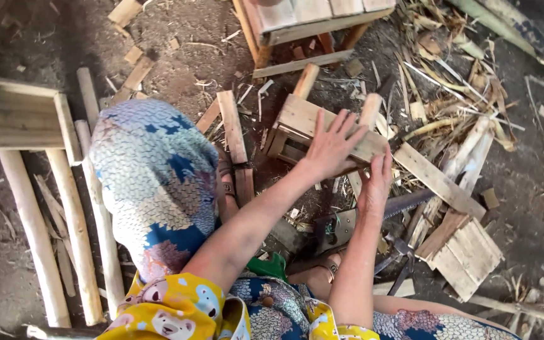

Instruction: The person sits on the ground assembling a small wooden stool frame. They position a wooden plank across the legs, saw a piece of wood with a hand saw, hammer nails into the frame, and press and fit the parts together by hand.

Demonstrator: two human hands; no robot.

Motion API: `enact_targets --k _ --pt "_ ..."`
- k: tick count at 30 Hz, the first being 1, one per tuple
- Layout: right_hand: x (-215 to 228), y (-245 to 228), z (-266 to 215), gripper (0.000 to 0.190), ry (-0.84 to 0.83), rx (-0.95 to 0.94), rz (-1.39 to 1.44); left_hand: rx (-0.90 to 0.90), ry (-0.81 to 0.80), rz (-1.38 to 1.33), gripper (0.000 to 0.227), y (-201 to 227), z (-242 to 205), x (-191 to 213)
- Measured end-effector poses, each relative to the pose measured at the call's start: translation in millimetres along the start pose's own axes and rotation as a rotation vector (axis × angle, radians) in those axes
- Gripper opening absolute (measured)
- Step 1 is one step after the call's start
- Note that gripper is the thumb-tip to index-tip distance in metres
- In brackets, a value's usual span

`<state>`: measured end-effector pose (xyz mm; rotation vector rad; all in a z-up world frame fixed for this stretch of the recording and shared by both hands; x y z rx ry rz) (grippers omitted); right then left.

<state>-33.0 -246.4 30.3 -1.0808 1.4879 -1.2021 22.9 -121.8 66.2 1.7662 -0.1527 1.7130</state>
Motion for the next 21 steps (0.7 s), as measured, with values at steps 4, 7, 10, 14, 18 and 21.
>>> enact_targets --k 4,7,10,14,18,21 --pt "21 31 11 0.043 0.159 0.013 0.072 0.018 0.011 -0.07 0.076 0 -11 3" --pt "21 32 13 0.035 0.221 0.036 0.148 0.114 0.265 -0.172 0.065 -4 -24 8" --pt "16 27 11 0.028 0.274 0.043 0.182 0.402 0.628 -0.338 0.048 -28 -45 25" --pt "8 18 7 0.03 0.302 0.027 0.195 0.834 1.103 -0.86 0.032 -94 -63 -6" --pt "15 27 13 0.037 0.34 0.051 0.226 0.779 0.937 -1.632 0.044 -85 -79 12" --pt "16 31 14 0.046 0.339 0.064 0.251 0.699 0.922 -1.605 0.045 -91 -75 2"
Point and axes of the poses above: each hand's wrist, its own z-axis towards the middle knuckle, its own x-axis out of the back of the hand, y = z × x, the point moved 5 cm from there along z, towards the middle knuckle, and after that the axes turned 7 degrees about -y, right-handed, at the moved point
